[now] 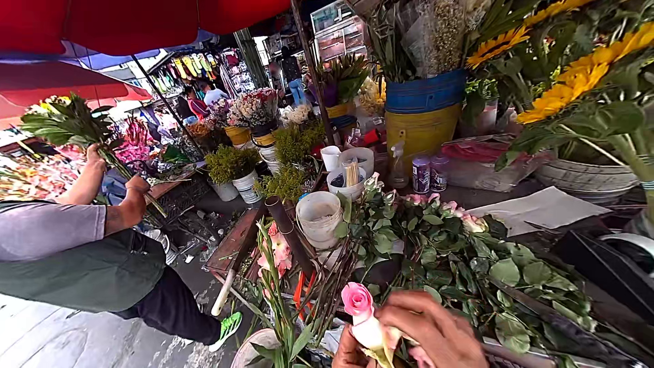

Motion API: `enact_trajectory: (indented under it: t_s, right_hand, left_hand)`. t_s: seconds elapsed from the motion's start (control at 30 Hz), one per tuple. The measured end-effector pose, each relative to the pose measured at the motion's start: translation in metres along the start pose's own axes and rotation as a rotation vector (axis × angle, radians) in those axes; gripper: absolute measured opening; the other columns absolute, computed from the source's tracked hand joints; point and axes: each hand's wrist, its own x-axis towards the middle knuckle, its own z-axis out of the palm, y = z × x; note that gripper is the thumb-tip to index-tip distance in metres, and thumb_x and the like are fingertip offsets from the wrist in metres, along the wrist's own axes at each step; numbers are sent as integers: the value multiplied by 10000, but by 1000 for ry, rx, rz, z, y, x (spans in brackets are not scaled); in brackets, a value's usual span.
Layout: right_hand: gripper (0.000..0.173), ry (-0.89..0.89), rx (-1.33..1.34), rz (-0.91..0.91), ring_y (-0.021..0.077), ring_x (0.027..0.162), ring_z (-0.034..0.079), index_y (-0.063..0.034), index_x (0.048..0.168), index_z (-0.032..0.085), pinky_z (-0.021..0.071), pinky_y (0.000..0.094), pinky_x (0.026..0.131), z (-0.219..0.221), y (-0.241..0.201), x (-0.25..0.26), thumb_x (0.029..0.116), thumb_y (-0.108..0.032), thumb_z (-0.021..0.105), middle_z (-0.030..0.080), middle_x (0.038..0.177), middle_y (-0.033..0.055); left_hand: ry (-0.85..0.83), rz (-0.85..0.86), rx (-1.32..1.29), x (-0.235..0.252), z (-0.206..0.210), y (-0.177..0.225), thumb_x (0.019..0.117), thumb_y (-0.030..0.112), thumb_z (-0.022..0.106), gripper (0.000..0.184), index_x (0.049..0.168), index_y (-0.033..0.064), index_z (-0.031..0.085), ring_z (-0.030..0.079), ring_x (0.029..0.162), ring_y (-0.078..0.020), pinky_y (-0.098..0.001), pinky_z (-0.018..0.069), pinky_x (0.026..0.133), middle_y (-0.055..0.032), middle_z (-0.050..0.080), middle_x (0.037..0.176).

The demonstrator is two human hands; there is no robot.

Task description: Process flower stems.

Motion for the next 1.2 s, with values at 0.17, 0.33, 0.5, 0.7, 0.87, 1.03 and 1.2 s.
enact_trajectory:
  t_s: [0.17,0.33,0.5,0.7,0.87,1.03,1.2]
  right_hand:
    - [294,233,359,173,100,979,641,18,908,616,516,174,871,29,5,-13,815,-158,833,652,988,123]
    - [210,410,985,381,5,958,652,-187,851,679,553,163,827,35,32,-33,758,-122,856,683,955,-80]
    - [20,364,1500,790,77,793,707,-142,900,667,587,229,718,17,31,-34,910,-126,673,721,846,-2]
    - [143,398,1492,758,255,915,739,-160,960,680,639,503,734,11,78,-70,829,-102,683,725,980,74]
    - [163,46,308,451,91,824,673,22,991,722,554,228,737,-49,22,-20,870,-84,694,723,965,81]
    - [318,57,307,345,93,851,661,51,841,703,513,171,762,-37,13,-18,748,-201,872,713,869,118]
    - [134,225,1194,597,80,774,715,-177,892,714,595,246,658,-15,43,-44,789,-116,774,738,870,-22]
  left_hand:
    - [-61,-16,-8,-1,7,-7,759,-303,418,293,747,-36,538,631,516,9,-121,540,587,16,675,589]
    - [-208,-113,-126,1,-9,-34,814,-312,413,294,805,-61,564,630,466,-51,-156,542,529,-44,693,599]
    - [-55,-234,-27,-6,33,-3,741,-328,402,318,724,-42,540,536,382,-34,-133,488,486,-36,623,506]
    - [-172,-152,36,-13,52,6,763,-275,421,208,770,-97,529,558,449,33,-76,485,577,-12,643,552]
    - [-141,-103,184,-15,54,14,780,-286,414,242,723,-90,544,552,427,31,-88,493,545,-20,641,531]
    - [-172,14,165,-23,67,26,763,-258,473,160,687,-142,553,514,438,20,-93,472,587,-56,613,525]
    - [-339,-13,64,-31,71,27,781,-202,497,112,711,-148,566,523,449,-11,-96,463,618,-77,612,539]
